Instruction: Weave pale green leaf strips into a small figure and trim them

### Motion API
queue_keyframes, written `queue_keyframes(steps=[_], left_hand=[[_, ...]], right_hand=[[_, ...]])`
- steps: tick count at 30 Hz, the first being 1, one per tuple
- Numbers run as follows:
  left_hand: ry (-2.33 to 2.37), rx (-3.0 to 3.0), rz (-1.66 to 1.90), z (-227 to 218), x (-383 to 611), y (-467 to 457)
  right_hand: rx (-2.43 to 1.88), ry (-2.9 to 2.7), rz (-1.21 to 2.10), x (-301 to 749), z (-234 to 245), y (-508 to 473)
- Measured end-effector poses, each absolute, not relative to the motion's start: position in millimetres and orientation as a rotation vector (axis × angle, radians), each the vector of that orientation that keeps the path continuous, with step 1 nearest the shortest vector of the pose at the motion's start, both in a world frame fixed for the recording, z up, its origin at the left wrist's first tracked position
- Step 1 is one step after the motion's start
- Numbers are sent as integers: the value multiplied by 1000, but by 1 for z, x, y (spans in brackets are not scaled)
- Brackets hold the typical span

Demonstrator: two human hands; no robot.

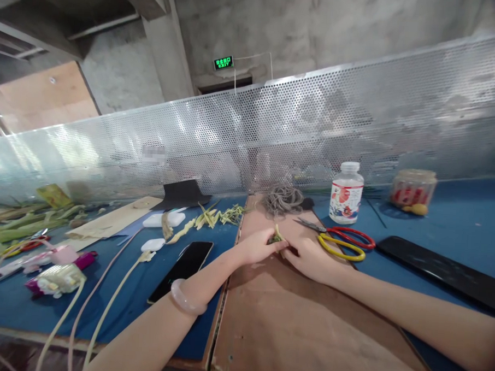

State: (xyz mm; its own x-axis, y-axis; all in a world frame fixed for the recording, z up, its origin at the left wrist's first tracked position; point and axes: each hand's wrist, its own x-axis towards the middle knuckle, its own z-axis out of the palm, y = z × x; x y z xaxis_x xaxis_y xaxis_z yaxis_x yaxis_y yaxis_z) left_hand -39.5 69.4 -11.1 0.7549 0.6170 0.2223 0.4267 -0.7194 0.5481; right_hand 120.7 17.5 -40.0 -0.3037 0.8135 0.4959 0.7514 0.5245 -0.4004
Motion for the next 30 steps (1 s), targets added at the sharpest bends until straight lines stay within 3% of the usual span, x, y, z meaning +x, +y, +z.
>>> queue_keyframes(steps=[30], left_hand=[[793,2575,514,-9,-42,68]], right_hand=[[-1263,-2163,84,123,-42,18]])
